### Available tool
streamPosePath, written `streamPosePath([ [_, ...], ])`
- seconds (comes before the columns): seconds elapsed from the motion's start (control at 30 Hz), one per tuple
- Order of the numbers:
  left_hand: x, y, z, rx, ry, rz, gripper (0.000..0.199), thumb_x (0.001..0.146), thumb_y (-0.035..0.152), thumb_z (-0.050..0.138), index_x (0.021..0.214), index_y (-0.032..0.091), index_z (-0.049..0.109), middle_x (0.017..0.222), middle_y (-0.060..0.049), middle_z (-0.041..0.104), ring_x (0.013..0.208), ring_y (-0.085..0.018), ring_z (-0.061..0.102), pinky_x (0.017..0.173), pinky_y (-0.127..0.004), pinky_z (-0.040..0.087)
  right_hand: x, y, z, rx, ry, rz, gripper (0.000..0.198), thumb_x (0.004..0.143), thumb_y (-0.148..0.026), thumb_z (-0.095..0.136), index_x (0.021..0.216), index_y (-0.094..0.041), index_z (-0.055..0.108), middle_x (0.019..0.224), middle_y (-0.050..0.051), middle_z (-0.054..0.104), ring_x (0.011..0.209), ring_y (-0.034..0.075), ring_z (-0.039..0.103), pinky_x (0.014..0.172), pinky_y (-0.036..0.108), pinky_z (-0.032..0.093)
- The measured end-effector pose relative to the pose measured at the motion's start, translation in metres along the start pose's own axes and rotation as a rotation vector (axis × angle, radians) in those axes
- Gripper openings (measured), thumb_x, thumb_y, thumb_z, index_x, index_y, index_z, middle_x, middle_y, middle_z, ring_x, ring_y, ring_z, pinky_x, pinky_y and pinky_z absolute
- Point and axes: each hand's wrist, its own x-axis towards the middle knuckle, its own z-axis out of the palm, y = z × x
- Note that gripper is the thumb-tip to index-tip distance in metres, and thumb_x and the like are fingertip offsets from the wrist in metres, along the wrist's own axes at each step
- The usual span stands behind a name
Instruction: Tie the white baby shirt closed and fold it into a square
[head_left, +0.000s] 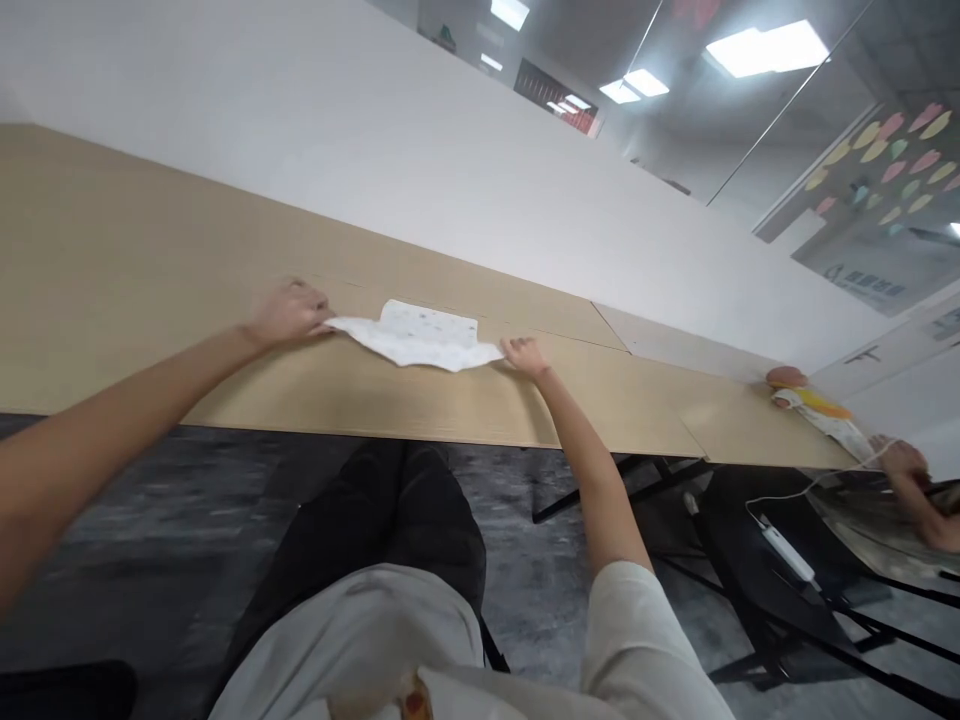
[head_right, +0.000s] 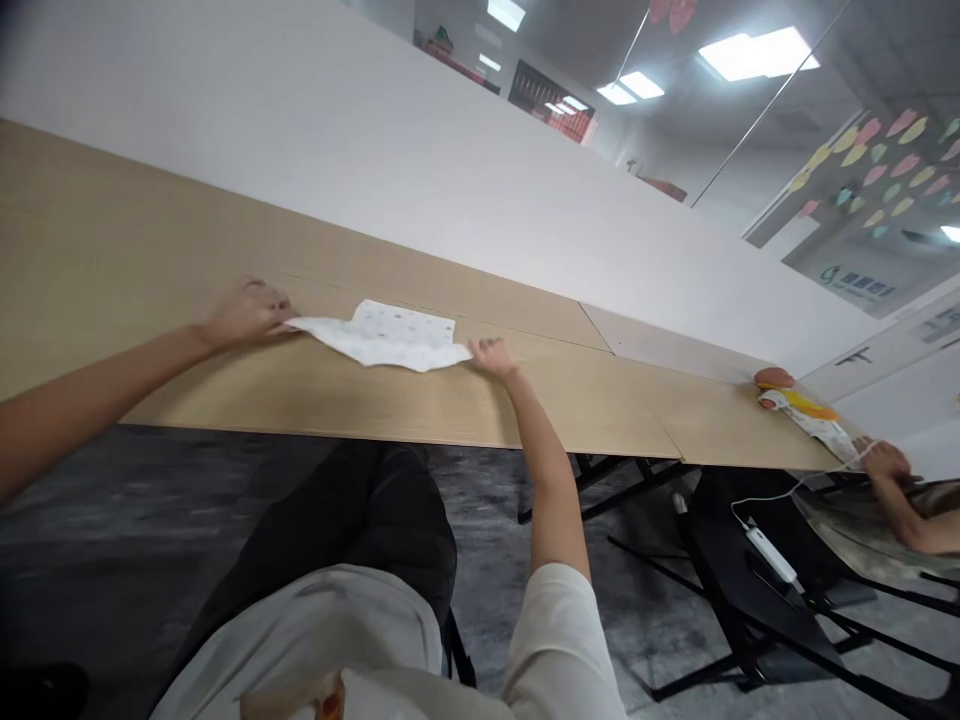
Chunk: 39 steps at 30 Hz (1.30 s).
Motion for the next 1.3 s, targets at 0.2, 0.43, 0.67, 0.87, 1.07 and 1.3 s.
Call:
streamPosePath([
  [0.2,-0.046,0.009,0.025,-0.06,-0.075,0.019,0.043,0.084,0.044,0.048,0.112,0.02,0.071,0.122,-0.01,0.065,0.119,-0.024,0.05,0.113,-0.039,0.025,-0.04,-0.011,0.034,-0.004,-0.045,-0.057,0.034,0.1,-0.014,0.032,0.117,-0.008,0.061,0.106,0.022,0.067,0.099,0.026,0.059,0.082,0.033,0.042],
  [0.43,-0.065,-0.014,0.045,-0.177,-0.055,-0.115,0.049,0.088,0.026,0.038,0.128,0.014,0.063,0.142,-0.006,0.056,0.129,-0.019,0.048,0.112,-0.031,0.031,-0.062,0.001,0.051,0.105,0.085,0.309,0.035,0.086,-0.001,0.04,0.109,-0.009,0.066,0.113,0.018,0.067,0.11,0.026,0.056,0.092,0.032,0.04],
  [0.67,-0.066,-0.006,0.039,-0.336,-0.008,-0.291,0.05,0.082,0.032,0.04,0.118,0.013,0.07,0.139,-0.007,0.059,0.13,-0.022,0.05,0.114,-0.036,0.03,-0.067,0.006,0.066,0.383,0.182,0.638,0.042,0.081,0.0,0.038,0.11,-0.008,0.067,0.112,0.017,0.069,0.104,0.023,0.06,0.087,0.028,0.042],
  [0.87,-0.068,-0.019,0.036,-0.489,0.194,-0.445,0.065,0.084,0.04,0.024,0.12,0.005,0.066,0.137,-0.013,0.06,0.131,-0.024,0.048,0.114,-0.037,0.032,-0.068,0.009,0.073,0.605,0.313,0.874,0.042,0.079,-0.005,0.041,0.114,-0.008,0.065,0.105,0.016,0.07,0.092,0.022,0.063,0.081,0.028,0.043],
  [1.07,-0.062,-0.01,0.037,-0.099,0.011,-0.535,0.071,0.092,0.048,0.021,0.143,0.004,0.046,0.15,-0.024,0.042,0.138,-0.037,0.036,0.111,-0.058,0.026,-0.072,0.016,0.079,0.915,0.6,0.948,0.034,0.083,-0.019,0.036,0.095,-0.01,0.066,0.099,0.016,0.071,0.092,0.024,0.063,0.083,0.03,0.046],
  [1.3,-0.062,-0.002,0.034,-0.012,-0.096,-0.52,0.068,0.093,0.043,0.023,0.145,0.003,0.042,0.15,-0.026,0.04,0.136,-0.038,0.038,0.108,-0.059,0.025,-0.063,0.007,0.062,0.818,0.496,0.935,0.028,0.078,-0.019,0.051,0.098,-0.012,0.07,0.097,0.014,0.073,0.088,0.024,0.066,0.081,0.031,0.047],
])
